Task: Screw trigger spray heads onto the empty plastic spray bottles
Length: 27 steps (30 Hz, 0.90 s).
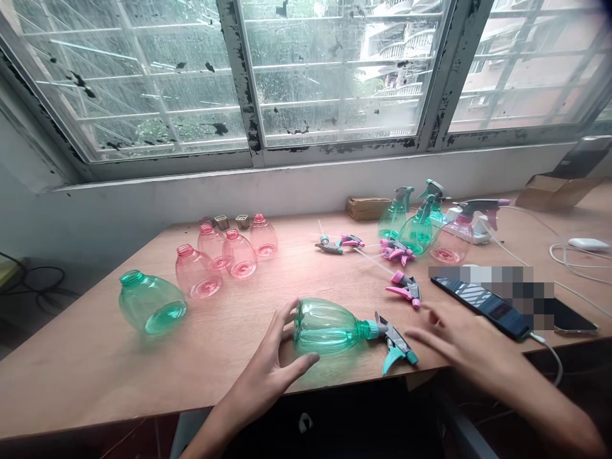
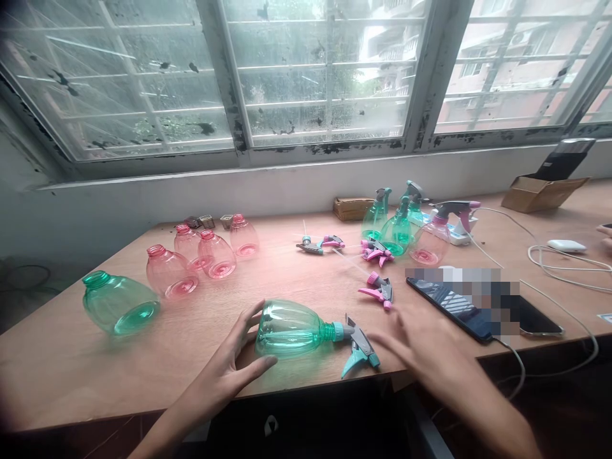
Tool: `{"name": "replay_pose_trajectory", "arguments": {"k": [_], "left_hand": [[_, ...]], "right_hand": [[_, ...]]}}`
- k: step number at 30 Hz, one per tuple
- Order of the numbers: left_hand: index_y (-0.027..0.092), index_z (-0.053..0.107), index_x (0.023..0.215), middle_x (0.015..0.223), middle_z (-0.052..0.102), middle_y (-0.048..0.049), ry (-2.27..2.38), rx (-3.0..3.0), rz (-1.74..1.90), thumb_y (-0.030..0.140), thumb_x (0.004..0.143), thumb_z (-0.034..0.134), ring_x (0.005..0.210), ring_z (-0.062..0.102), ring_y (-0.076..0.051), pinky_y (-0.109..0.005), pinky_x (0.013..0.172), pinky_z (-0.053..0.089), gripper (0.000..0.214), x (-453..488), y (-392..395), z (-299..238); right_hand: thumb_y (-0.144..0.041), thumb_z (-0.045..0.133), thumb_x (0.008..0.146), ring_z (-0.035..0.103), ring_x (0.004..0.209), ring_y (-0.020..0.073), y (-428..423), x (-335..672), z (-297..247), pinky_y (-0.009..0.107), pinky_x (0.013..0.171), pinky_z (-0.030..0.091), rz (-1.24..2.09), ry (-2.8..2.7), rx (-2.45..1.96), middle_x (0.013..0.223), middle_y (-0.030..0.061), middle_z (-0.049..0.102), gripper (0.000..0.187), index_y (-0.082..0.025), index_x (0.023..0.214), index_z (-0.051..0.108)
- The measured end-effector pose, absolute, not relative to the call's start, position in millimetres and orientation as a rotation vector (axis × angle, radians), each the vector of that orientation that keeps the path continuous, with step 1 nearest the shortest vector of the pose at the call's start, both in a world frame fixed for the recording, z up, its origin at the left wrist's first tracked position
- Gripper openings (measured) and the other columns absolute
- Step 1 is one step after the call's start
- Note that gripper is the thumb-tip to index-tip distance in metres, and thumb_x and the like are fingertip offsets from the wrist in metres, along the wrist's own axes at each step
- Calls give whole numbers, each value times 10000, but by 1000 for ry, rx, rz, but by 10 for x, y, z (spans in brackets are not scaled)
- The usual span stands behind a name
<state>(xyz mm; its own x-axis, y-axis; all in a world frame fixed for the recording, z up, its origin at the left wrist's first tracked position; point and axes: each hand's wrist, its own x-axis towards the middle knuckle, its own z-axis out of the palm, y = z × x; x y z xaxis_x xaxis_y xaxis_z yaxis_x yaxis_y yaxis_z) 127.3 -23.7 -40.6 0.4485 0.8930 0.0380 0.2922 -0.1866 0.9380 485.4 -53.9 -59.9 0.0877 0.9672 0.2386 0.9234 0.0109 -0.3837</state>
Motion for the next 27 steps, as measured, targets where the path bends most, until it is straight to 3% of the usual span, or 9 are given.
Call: {"name": "replay_pose_trajectory", "arguments": {"k": [2, 4, 9, 16, 19, 24, 27], "left_hand": [[383, 254, 1542, 1607, 322, -53, 1030, 1718, 758, 343, 929, 697, 1428, 423, -306, -453, 1169, 409, 758, 1268, -234, -410], [385, 246, 1546, 1614, 319, -49, 1023, 1711, 751, 348, 930, 694, 1442, 409, -307, -456, 1179, 401, 762, 1260, -235, -416], [392, 256, 1540, 1612, 332, -42, 1034, 1698, 758, 354, 913, 712, 1465, 378, -316, -474, 1204, 369, 776, 1238, -234, -434], [343, 228, 1553, 1604, 330, -80, 984, 1664, 840, 267, 858, 751, 1478, 368, -310, -445, 1210, 373, 873, 1261, -216, -445], [318, 226, 1566, 1629, 298, -89, 980, 1654, 877, 288, 836, 771, 1509, 320, -313, -450, 1245, 314, 912, 1272, -180, -499], [256, 244, 1583, 1638, 326, -115, 1037, 1666, 905, 370, 822, 796, 1542, 234, -350, -524, 1283, 171, 948, 1274, -168, -510], [266, 319, 1565, 1633, 359, -100, 986, 1713, 842, 346, 842, 798, 1532, 260, -354, -516, 1282, 197, 871, 1284, -209, -424]], "right_hand": [[-660, 582, 897, 681, 817, 308, -575, 4553, -566, 416, 733, 511, 386, -1993, -1827, 910, 81, 729, 418, -247, 908, 646], [-626, 602, 909, 677, 833, 286, -574, 4366, -558, 382, 723, 498, 533, -1971, -1764, 942, 59, 723, 387, -255, 1017, 628], [-630, 623, 890, 616, 690, 235, -468, 4321, -636, 339, 616, 431, 615, -1849, -1807, 753, -4, 622, 401, -248, 814, 529], [-513, 712, 834, 622, 854, 247, -455, 4219, -471, 336, 731, 503, 1025, -1572, -1496, 894, 8, 611, 424, -222, 1111, 578], [-497, 738, 824, 627, 915, 259, -478, 4118, -376, 342, 797, 515, 1226, -1436, -1385, 910, 13, 647, 412, -214, 1099, 619], [-499, 828, 738, 601, 820, 225, -437, 4036, -483, 308, 719, 498, 1285, -1199, -1202, 846, -12, 611, 428, -226, 991, 618], [-494, 836, 744, 592, 813, 218, -411, 4022, -579, 304, 716, 495, 1249, -1184, -1172, 865, -7, 604, 417, -237, 986, 615]]}}
